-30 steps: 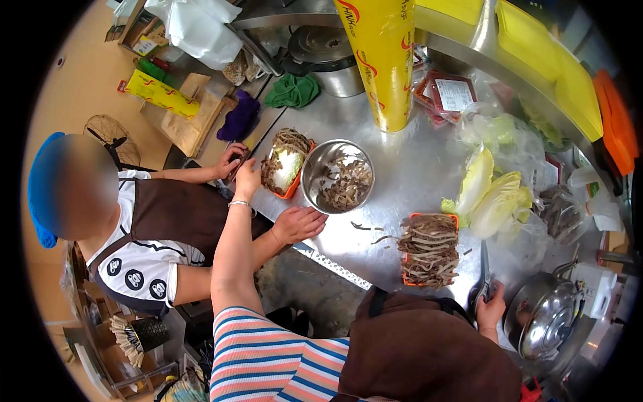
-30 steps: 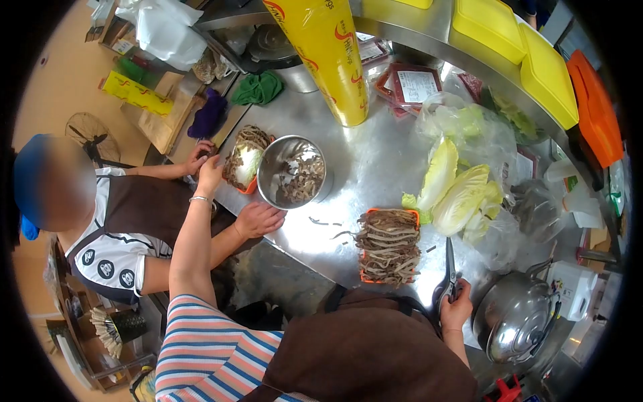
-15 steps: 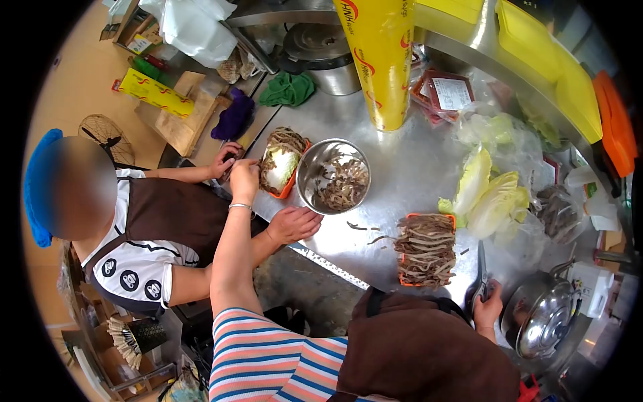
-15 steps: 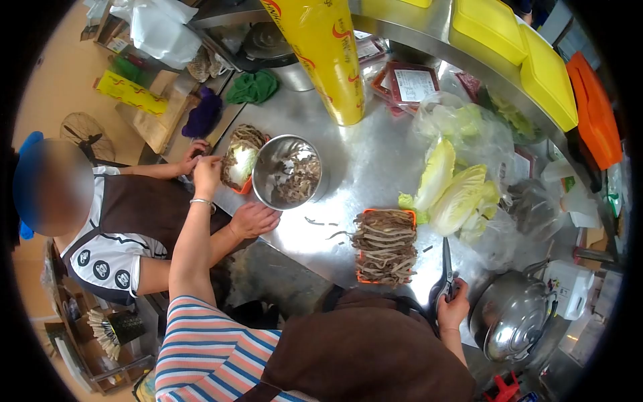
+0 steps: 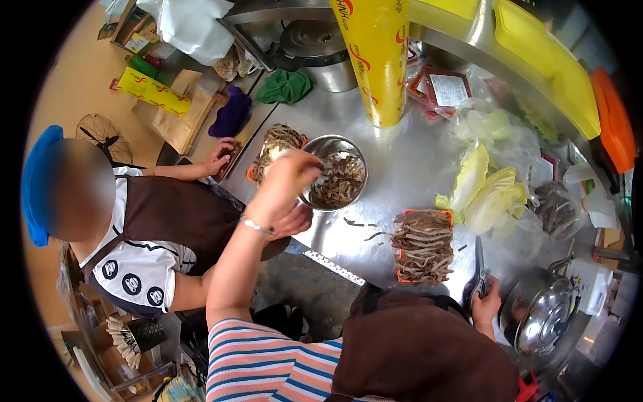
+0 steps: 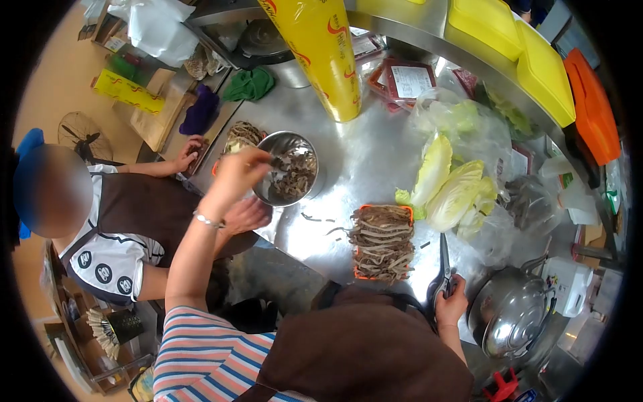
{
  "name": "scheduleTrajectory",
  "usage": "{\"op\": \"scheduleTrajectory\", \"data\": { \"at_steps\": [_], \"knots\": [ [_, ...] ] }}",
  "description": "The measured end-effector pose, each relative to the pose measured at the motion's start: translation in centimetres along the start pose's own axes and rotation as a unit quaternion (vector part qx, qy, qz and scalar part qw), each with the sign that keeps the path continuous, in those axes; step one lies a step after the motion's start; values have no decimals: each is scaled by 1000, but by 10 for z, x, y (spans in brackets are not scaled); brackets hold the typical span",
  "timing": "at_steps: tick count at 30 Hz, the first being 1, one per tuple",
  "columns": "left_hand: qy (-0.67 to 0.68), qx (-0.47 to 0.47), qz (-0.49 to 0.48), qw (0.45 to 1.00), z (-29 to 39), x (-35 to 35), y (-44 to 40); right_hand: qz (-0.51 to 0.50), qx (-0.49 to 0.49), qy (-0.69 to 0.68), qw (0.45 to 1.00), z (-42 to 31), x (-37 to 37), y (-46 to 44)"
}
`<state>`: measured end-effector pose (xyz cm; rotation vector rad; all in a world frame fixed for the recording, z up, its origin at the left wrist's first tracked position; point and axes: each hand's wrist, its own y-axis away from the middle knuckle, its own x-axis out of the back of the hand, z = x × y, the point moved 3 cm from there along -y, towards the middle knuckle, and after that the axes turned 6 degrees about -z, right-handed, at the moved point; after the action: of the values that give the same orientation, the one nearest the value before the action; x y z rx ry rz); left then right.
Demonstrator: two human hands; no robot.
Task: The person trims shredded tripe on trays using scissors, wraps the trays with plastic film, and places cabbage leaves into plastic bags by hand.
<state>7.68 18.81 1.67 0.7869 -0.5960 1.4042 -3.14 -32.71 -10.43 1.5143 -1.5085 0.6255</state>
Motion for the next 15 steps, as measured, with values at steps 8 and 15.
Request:
{"op": "scheduleTrajectory", "data": {
  "at_steps": [8, 15],
  "knots": [
    [-285, 102, -225, 926, -1, -90, -29, 11, -8, -5, 1000, -3, 1, 0],
    [-20, 10, -145, 989, -34, -92, -43, 12, -8, -6, 1000, -4, 3, 0]
  ]
}}
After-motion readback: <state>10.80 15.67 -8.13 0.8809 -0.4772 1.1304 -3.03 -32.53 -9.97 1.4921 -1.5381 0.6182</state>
